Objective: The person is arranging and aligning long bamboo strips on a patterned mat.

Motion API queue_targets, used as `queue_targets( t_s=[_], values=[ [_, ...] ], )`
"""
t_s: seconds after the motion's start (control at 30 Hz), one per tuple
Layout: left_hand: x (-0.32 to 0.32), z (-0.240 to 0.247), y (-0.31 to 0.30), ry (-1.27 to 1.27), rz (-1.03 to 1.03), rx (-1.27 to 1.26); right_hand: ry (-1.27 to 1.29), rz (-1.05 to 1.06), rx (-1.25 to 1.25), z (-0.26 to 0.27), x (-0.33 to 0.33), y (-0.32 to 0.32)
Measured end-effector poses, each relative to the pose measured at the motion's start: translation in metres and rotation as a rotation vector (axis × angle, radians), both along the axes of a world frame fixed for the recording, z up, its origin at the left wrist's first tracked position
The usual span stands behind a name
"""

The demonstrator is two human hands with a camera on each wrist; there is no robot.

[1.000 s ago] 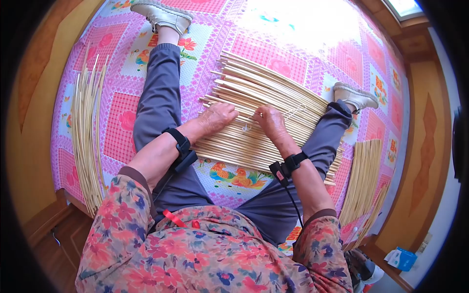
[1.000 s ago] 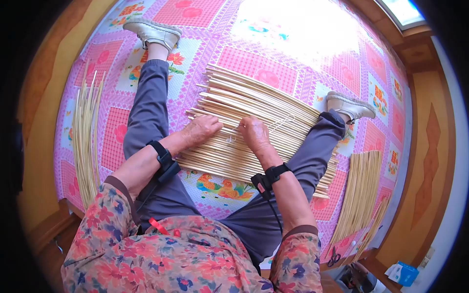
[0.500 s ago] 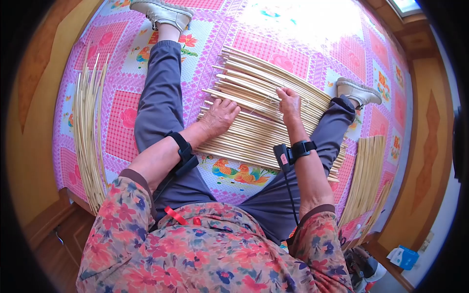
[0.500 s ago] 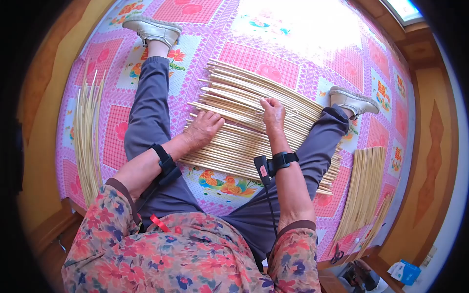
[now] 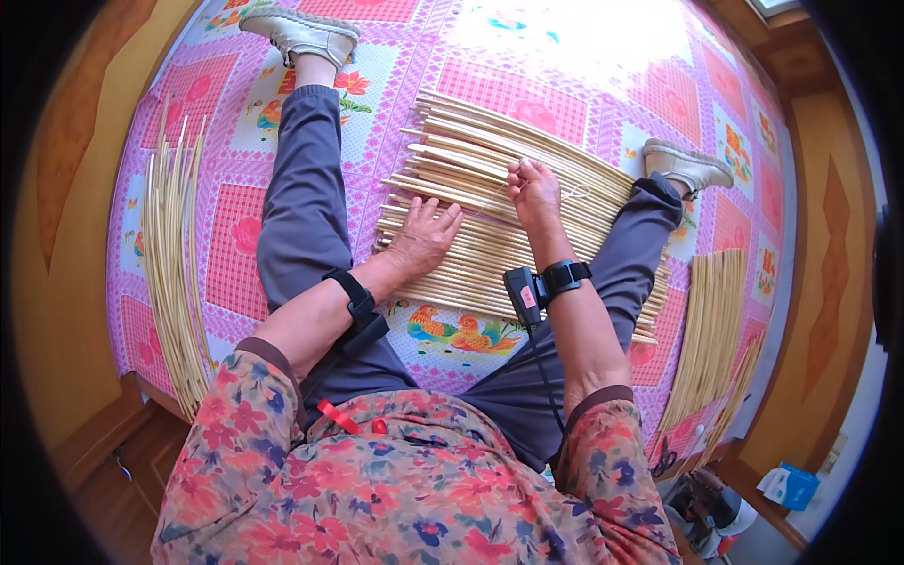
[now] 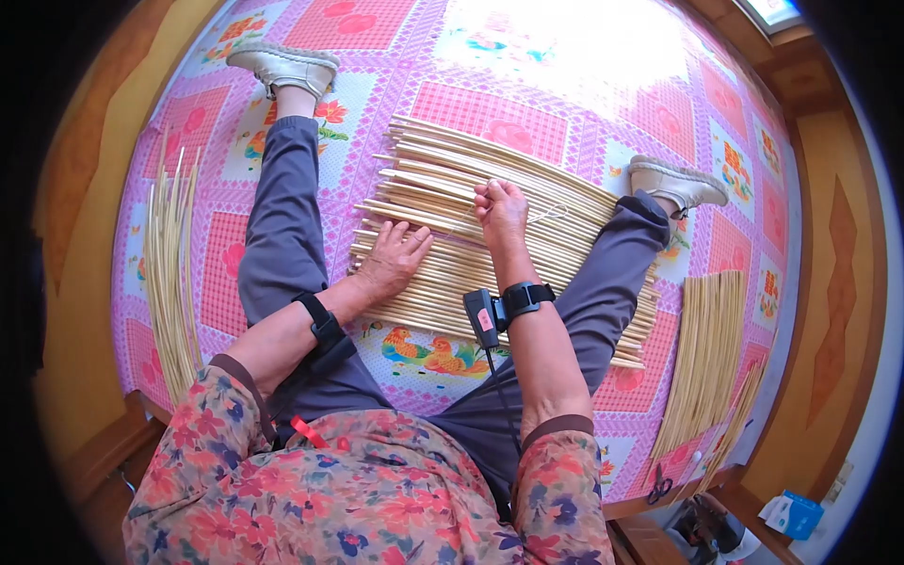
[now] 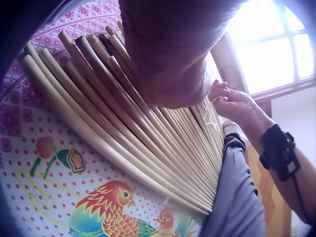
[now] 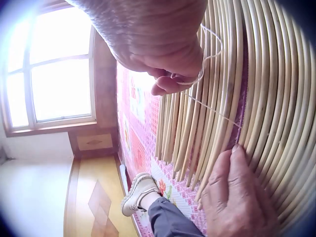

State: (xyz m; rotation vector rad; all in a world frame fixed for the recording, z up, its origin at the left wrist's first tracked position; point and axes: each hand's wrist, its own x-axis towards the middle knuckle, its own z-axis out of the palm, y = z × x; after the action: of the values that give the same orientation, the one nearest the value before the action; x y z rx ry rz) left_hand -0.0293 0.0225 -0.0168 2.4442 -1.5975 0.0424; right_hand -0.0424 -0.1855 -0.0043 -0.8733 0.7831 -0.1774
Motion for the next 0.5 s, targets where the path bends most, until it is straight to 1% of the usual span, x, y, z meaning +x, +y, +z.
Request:
queue_targets(
  t_s=[0.1, 0.2, 0.23, 0.27, 0.33, 0.37, 0.4, 0.47, 0.5],
  values=[
    [0.001, -0.002, 0.001, 0.000, -0.016, 0.053, -0.054, -0.101, 0.051, -0.006, 0.008, 0.003],
    [0.000, 0.000, 0.002, -0.035, -0.018, 0.079, -0.063, -0.099, 0.022, 0.000, 0.010, 0.007],
    [-0.001, 0.000, 0.002, -0.029, -0.012, 0.084, -0.050, -0.045, -0.034, 0.005, 0.008, 0.006],
    [-0.004, -0.002, 0.003, -0.028, -0.015, 0.078, -0.050, -0.047, -0.039, 0.006, 0.005, 0.004],
    [-0.007, -0.007, 0.003, -0.067, 0.020, 0.077, 0.040, 0.056, -0.247, 0.012, 0.000, -0.003],
    [-0.008, -0.004, 0.003, -0.060, 0.024, 0.098, 0.092, 0.069, -0.352, 0.013, -0.006, -0.005],
    [-0.011, -0.001, 0.004, -0.062, 0.023, 0.093, 0.090, 0.067, -0.357, 0.013, -0.013, -0.006],
    [-0.018, 0.006, 0.005, 0.059, 0.020, 0.037, 0.147, 0.162, -0.457, 0.016, -0.028, -0.006],
    [-0.019, 0.007, 0.006, 0.121, 0.029, 0.072, 0.145, 0.174, -0.473, 0.018, -0.034, -0.003]
  ],
)
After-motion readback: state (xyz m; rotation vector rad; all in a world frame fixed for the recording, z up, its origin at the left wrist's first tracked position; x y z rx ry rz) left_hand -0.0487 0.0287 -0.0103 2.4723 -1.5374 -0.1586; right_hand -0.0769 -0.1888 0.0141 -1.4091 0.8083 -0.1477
